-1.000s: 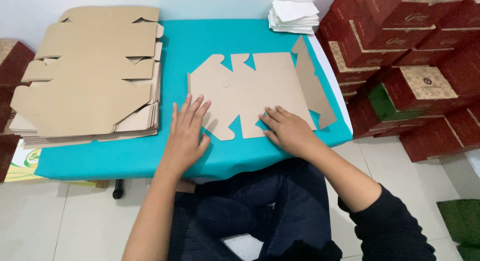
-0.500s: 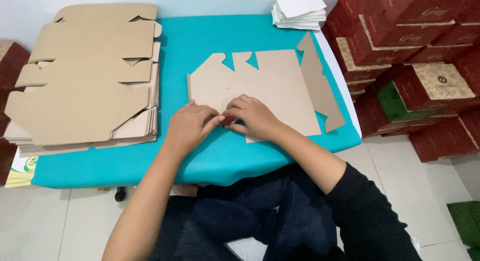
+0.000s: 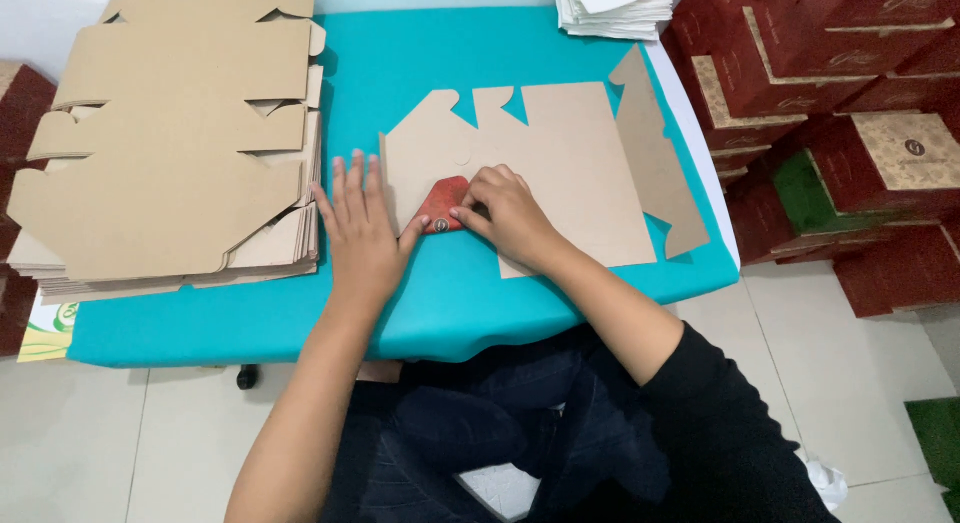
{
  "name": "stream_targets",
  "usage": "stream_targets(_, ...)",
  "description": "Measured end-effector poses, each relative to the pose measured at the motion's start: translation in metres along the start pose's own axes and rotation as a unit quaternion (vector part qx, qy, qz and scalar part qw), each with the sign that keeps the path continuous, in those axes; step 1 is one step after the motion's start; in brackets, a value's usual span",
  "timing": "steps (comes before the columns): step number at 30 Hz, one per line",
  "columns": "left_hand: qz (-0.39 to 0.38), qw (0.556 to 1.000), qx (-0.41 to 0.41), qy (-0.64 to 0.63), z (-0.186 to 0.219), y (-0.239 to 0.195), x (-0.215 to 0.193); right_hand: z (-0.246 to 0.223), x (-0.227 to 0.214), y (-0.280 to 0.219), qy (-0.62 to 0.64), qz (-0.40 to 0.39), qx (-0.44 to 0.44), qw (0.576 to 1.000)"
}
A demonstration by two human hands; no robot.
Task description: The person assembles a cardboard box by folding a flat die-cut piece and inserting a decorative insert into the flaps. They then place a white paper inside the box and close the lid.
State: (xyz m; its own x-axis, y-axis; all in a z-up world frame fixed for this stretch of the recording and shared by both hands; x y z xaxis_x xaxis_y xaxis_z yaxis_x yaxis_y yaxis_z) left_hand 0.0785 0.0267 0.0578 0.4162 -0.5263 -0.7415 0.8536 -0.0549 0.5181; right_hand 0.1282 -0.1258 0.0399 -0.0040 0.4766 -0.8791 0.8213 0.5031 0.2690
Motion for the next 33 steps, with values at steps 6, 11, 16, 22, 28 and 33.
stream_targets(6, -0.152, 0.983, -0.08, 0.061, -0.031, -0.01, 0.04, -0.006, -0.003, 0.001, -0.051, 0.011, 0.025, 0.998)
stream_targets(11, -0.214, 0.974, -0.077, 0.005, -0.015, -0.007, 0.034, -0.011, -0.007, -0.001, -0.057, 0.029, 0.033, 0.997)
stream_targets(16, -0.238, 0.969, -0.061, 0.002, -0.014, -0.01, 0.039, -0.011, -0.01, -0.003, -0.062, 0.029, 0.027, 0.997)
stream_targets(22, -0.251, 0.962, -0.11, -0.01, -0.02, -0.009, 0.043, -0.013, -0.016, -0.006, 0.022, 0.019, 0.03, 0.999)
stream_targets(28, -0.256, 0.957, -0.135, -0.019, -0.021, -0.008, 0.038, -0.008, -0.012, -0.004, 0.023, 0.007, 0.04, 0.999)
stream_targets(33, -0.25, 0.955, -0.146, -0.073, -0.021, -0.007, 0.033, 0.001, -0.007, -0.003, 0.066, 0.004, 0.028, 0.997)
Point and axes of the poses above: each hand's wrist, its own y-axis towards the middle knuckle, its own x-axis out of the palm, z = x × y, the point moved 9 cm from there along y, towards the middle knuckle, and after that the axes turned 8 degrees about -y, right-handed, at the moved point
